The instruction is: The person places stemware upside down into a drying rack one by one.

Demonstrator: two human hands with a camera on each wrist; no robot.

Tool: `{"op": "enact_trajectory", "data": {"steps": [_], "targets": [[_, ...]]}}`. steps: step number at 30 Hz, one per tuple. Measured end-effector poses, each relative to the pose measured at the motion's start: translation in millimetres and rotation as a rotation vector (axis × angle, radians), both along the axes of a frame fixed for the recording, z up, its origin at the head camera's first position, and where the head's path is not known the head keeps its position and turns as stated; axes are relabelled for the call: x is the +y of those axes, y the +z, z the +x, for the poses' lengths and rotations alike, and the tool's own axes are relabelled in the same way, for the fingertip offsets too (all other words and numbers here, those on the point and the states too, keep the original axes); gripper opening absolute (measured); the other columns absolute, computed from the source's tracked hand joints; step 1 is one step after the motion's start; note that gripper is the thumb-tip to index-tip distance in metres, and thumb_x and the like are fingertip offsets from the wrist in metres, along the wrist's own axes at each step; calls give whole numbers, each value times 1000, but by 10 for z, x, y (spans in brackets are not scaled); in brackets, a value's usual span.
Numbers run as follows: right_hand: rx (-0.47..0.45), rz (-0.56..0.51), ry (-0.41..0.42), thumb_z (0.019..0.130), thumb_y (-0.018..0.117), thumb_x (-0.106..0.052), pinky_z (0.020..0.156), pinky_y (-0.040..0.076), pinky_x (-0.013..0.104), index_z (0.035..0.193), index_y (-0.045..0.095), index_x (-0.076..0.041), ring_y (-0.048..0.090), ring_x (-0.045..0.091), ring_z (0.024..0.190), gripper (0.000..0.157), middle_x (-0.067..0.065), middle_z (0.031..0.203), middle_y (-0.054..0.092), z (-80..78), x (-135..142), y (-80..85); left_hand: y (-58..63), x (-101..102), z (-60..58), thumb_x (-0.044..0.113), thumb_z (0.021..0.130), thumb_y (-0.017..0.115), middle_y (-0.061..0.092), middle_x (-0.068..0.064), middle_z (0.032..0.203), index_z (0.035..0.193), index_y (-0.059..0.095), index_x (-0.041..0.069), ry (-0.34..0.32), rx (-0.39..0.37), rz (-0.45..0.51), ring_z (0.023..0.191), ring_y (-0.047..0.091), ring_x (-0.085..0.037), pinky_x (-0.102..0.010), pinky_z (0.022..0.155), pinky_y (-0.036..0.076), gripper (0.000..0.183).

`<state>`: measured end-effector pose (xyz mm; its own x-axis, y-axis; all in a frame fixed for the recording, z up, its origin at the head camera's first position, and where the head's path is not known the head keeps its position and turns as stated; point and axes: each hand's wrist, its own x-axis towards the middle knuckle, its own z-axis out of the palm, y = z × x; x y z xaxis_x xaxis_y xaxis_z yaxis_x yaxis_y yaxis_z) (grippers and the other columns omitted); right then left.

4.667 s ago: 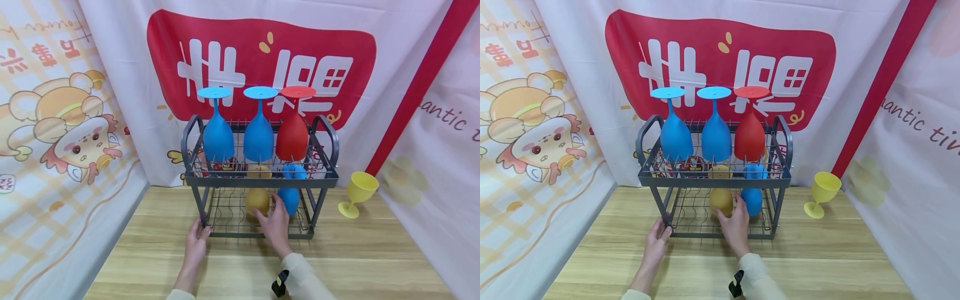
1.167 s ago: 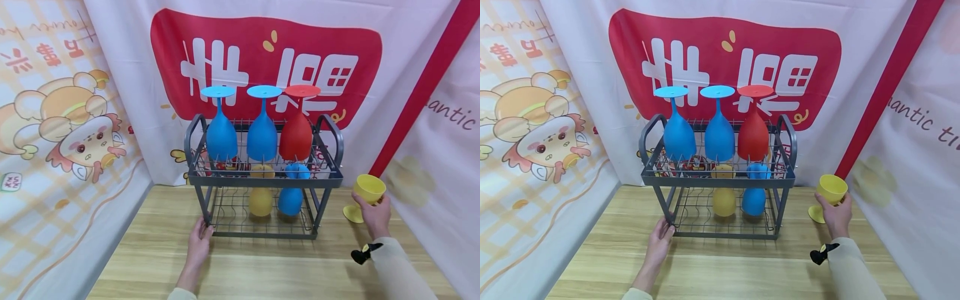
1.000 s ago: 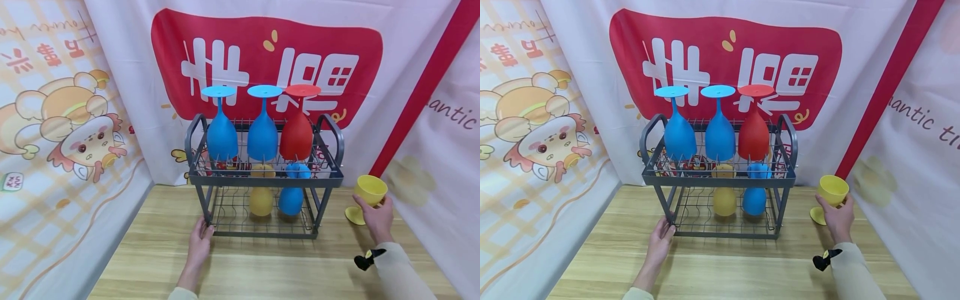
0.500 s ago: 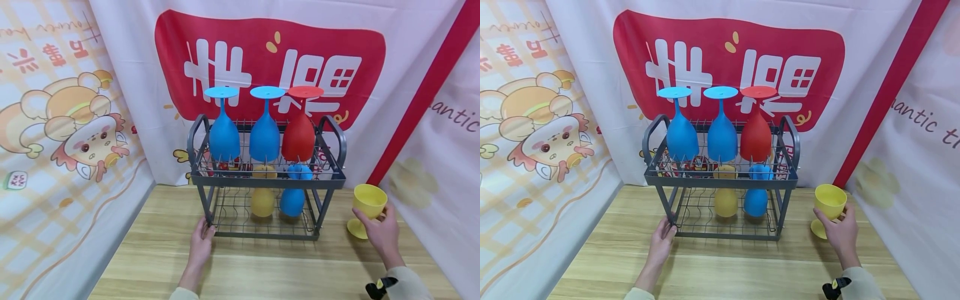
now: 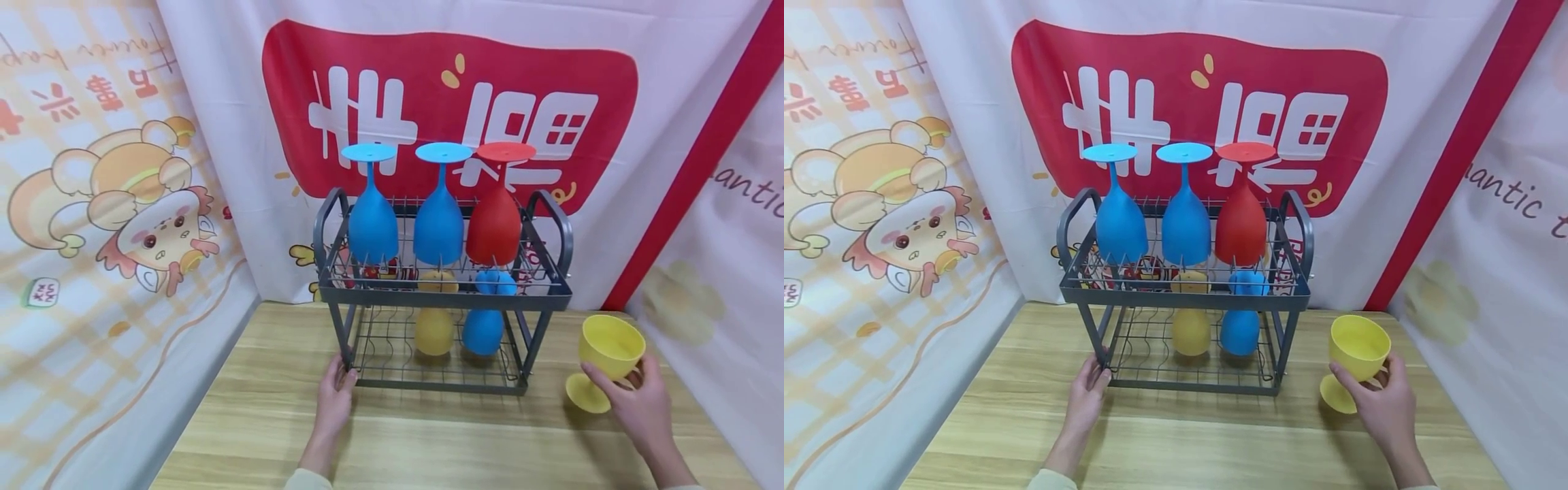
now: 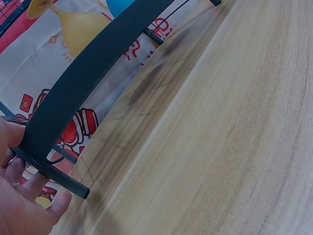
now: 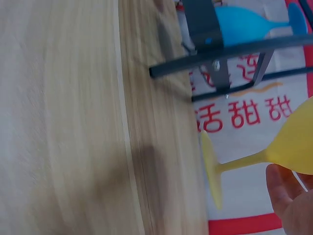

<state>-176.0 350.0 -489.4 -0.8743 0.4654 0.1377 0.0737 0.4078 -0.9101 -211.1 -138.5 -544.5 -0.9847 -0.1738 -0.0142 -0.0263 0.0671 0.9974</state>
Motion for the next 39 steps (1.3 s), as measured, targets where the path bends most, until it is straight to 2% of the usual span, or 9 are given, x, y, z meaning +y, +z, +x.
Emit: {"op": "enact_trajectory", "data": {"steps": [7, 13, 17, 19, 25, 26, 30, 33, 39], "targets": [[-10, -7, 40, 89, 88, -28, 83, 50, 1, 158, 40, -21, 52, -18, 110, 84, -24, 132, 52, 238, -225, 14, -4, 1, -20, 10, 108, 53, 42, -19, 168, 161, 44, 19, 7, -19, -8, 156, 39, -44, -67, 126, 27, 55], [-16, -24, 76, 89, 88, -24, 84, 50, 1, 158, 39, -12, 53, -20, 109, 86, -28, 127, 53, 365, -435, -44, 5, -4, 11, 11, 108, 53, 41, -20, 168, 162, 42, 17, 4, -16, -14, 156, 37, -46, -70, 125, 27, 55], [24, -4, 111, 87, 89, -18, 87, 49, 1, 154, 41, -6, 56, -20, 107, 83, -31, 123, 54, 417, -551, -23, 20, -11, 24, 12, 109, 53, 40, -19, 168, 162, 42, 18, 8, -21, -10, 157, 37, -45, -69, 126, 27, 55], [36, 17, 129, 87, 89, -16, 89, 48, 1, 153, 42, -6, 56, -19, 108, 82, -26, 126, 57, 428, -590, 8, 22, -16, 18, 12, 109, 53, 40, -19, 169, 162, 42, 18, 7, -26, -7, 157, 37, -45, -69, 126, 27, 55], [-13, 139, 170, 85, 91, -31, 89, 41, 0, 157, 41, -11, 49, -18, 109, 90, 7, 148, 58, 417, -683, 116, 15, -12, 0, 13, 109, 54, 39, -19, 169, 164, 39, 16, -18, -42, 21, 156, 39, -44, -66, 126, 30, 57], [-3, 158, 178, 84, 92, -31, 90, 41, 1, 156, 42, -11, 50, -18, 109, 90, 9, 147, 59, 414, -705, 130, 13, -10, 1, 12, 108, 54, 39, -20, 169, 164, 38, 15, -20, -41, 26, 156, 39, -44, -64, 126, 31, 58], [41, 215, 216, 80, 95, -32, 91, 41, 2, 155, 45, -12, 49, -17, 111, 92, 11, 146, 62, 404, -805, 187, -6, 3, -2, 11, 108, 54, 40, -24, 167, 164, 36, 10, -20, -44, 30, 154, 42, -43, -58, 126, 35, 59], [93, 267, 249, 77, 97, -31, 90, 44, 4, 153, 49, -11, 51, -13, 110, 91, 8, 142, 63, 390, -892, 205, -15, 2, -4, 10, 108, 54, 41, -23, 167, 164, 36, 9, -16, -39, 25, 154, 42, -43, -59, 126, 34, 59], [202, 342, 356, 71, 101, -24, 87, 56, 19, 149, 56, -17, 55, -3, 108, 90, -2, 132, 63, 320, -1106, 186, -8, -10, 11, 11, 108, 54, 41, -23, 166, 165, 35, 10, -4, -43, 25, 153, 43, -44, -62, 126, 33, 60]]}}
